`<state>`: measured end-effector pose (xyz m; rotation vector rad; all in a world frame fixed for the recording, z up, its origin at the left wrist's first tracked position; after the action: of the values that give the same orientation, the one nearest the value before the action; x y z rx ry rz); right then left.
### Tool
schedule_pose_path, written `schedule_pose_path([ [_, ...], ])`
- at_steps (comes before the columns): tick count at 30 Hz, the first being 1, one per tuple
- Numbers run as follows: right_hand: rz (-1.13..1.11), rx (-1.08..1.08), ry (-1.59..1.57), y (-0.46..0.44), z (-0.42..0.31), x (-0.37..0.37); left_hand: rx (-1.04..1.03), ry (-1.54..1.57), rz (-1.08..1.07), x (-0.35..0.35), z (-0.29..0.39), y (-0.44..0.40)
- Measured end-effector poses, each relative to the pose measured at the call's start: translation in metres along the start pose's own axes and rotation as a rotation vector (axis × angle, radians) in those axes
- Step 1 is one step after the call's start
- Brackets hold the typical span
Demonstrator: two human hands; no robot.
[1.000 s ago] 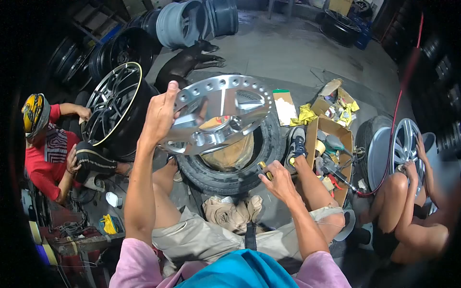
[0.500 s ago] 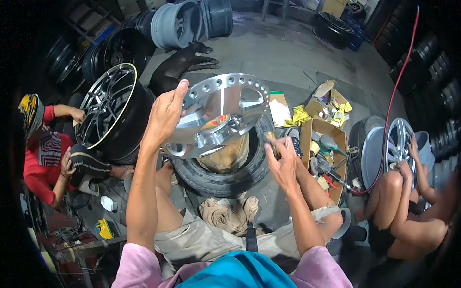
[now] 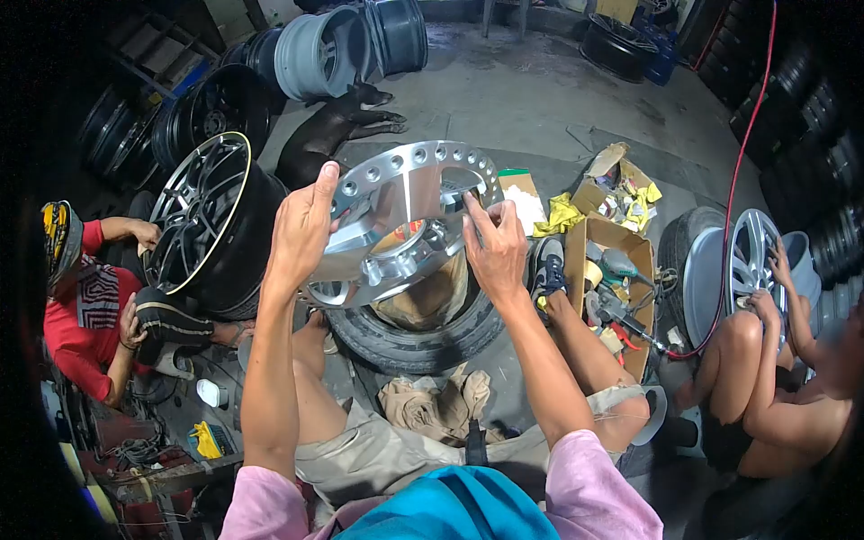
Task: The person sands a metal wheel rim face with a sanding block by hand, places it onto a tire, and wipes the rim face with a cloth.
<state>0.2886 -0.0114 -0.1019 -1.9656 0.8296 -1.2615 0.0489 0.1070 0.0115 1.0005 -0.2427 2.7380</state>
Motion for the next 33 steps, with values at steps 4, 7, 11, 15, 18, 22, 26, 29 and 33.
schedule_pose_path([
  [4,-0.079,-0.01,0.041,0.003,0.001,-0.011,-0.001,-0.005,0.004,0.0,0.001,0.001],
  [7,-0.082,0.01,0.041,0.008,-0.004,-0.015,-0.017,-0.008,0.008,0.0,0.001,0.001],
  [11,-0.11,0.076,0.094,0.008,-0.007,-0.014,-0.028,-0.001,0.008,-0.001,0.001,0.0],
  [15,-0.083,0.03,0.149,0.009,0.0,-0.013,-0.012,-0.004,0.018,0.001,0.004,0.003],
  [18,-0.133,0.038,0.146,0.014,-0.015,-0.016,-0.005,-0.014,0.011,0.0,0.004,0.002],
  [22,-0.115,-0.026,0.21,0.01,-0.002,-0.013,0.011,-0.01,0.009,0.001,0.003,0.001],
  [26,-0.135,-0.006,0.164,0.013,-0.014,-0.018,0.0,-0.006,0.019,0.0,0.003,0.001],
  [29,-0.101,0.023,0.193,0.012,-0.006,-0.017,-0.001,-0.012,0.012,0.002,0.003,0.002],
  [33,-0.096,-0.037,0.18,0.009,-0.006,-0.015,0.004,-0.011,0.01,0.001,0.003,0.001],
])
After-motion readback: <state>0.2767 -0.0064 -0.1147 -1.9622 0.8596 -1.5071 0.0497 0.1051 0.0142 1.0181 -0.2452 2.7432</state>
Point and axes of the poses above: each hand's wrist, its own y-axis away from the middle knuckle, its own x-axis out of the back of the hand, z = x × y, the point moved 6 cm from there along -y, towards the middle knuckle, and after that the axes turned 9 degrees about x, right-handed, at the moved point
